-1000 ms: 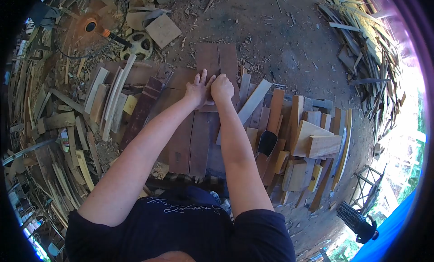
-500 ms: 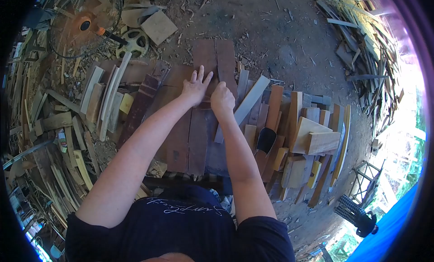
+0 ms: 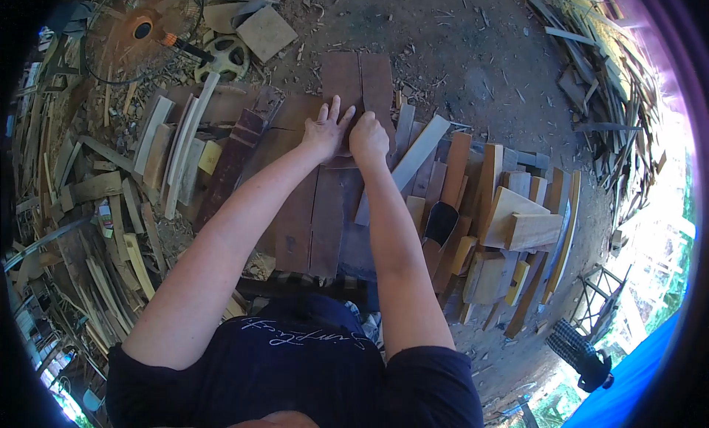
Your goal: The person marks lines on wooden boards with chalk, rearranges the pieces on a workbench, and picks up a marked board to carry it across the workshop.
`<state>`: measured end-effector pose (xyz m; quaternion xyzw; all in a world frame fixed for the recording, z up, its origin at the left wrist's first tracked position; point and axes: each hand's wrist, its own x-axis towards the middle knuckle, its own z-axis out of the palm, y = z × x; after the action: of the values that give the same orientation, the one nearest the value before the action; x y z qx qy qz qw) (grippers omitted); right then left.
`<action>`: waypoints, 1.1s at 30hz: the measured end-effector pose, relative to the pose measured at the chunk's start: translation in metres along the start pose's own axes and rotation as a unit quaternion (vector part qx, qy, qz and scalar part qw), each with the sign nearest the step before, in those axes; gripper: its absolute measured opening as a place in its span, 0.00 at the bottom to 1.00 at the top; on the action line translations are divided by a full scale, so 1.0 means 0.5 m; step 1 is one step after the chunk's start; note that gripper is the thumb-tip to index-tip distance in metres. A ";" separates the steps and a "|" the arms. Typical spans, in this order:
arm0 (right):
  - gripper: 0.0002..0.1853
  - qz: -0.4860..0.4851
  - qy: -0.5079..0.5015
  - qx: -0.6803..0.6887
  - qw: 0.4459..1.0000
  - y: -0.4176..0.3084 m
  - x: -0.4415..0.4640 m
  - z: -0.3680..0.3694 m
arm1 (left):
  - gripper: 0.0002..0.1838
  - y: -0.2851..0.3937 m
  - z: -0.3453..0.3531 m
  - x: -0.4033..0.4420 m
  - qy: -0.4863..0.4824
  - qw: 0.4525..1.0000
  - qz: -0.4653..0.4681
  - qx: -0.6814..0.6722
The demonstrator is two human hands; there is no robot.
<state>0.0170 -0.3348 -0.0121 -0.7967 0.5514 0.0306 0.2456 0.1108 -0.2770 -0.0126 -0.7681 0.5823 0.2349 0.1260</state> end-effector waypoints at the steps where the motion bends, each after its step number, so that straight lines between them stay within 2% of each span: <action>1: 0.10 -0.014 0.011 0.001 1.000 -0.004 0.022 0.005 | 0.55 0.002 -0.004 0.004 0.005 1.000 -0.001 0.005; 5: 0.11 -0.012 0.025 -0.001 1.000 0.005 0.001 0.004 | 0.55 0.006 -0.019 -0.007 -0.009 1.000 -0.007 -0.005; 8: 0.11 0.006 -0.025 -0.022 0.999 0.007 -0.058 -0.020 | 0.56 -0.003 -0.010 -0.005 -0.007 1.000 0.003 -0.018; 13: 0.13 0.042 -0.052 0.030 0.997 -0.016 -0.001 -0.023 | 0.55 -0.002 -0.005 0.002 0.031 0.999 -0.004 0.013; 14: 0.13 0.040 -0.048 0.033 0.998 -0.016 0.001 -0.022 | 0.55 0.001 -0.010 -0.002 0.013 1.000 -0.008 0.007; 17: 0.18 0.051 -0.052 0.066 0.995 -0.007 -0.004 -0.029 | 0.54 0.000 -0.003 0.000 0.005 1.000 -0.009 -0.001; 22: 0.27 0.079 0.001 0.109 0.991 0.005 -0.023 -0.015 | 0.51 -0.003 -0.018 -0.013 -0.001 1.000 -0.002 -0.028; 23: 0.27 0.077 0.003 0.109 0.991 0.005 -0.028 -0.007 | 0.49 -0.002 -0.015 -0.011 0.001 1.000 -0.004 -0.023; 25: 0.25 0.071 0.085 0.072 0.991 0.002 -0.041 0.002 | 0.47 -0.002 -0.022 -0.015 0.005 1.000 -0.006 -0.018; 26: 0.25 0.070 0.086 0.071 0.991 0.004 -0.036 0.000 | 0.46 -0.002 -0.023 -0.017 0.003 1.000 -0.004 -0.028; 28: 0.22 0.080 0.007 0.067 0.995 0.001 -0.033 -0.013 | 0.45 -0.002 -0.023 -0.019 0.001 0.999 -0.003 -0.038; 33: 0.20 0.062 0.007 0.036 0.997 0.004 -0.035 -0.010 | 0.48 -0.005 -0.016 -0.013 0.006 1.000 -0.002 -0.027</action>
<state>0.0073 -0.3222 -0.0030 -0.7519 0.6020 0.0199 0.2680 0.1135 -0.2743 -0.0027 -0.7740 0.5747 0.2451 0.1024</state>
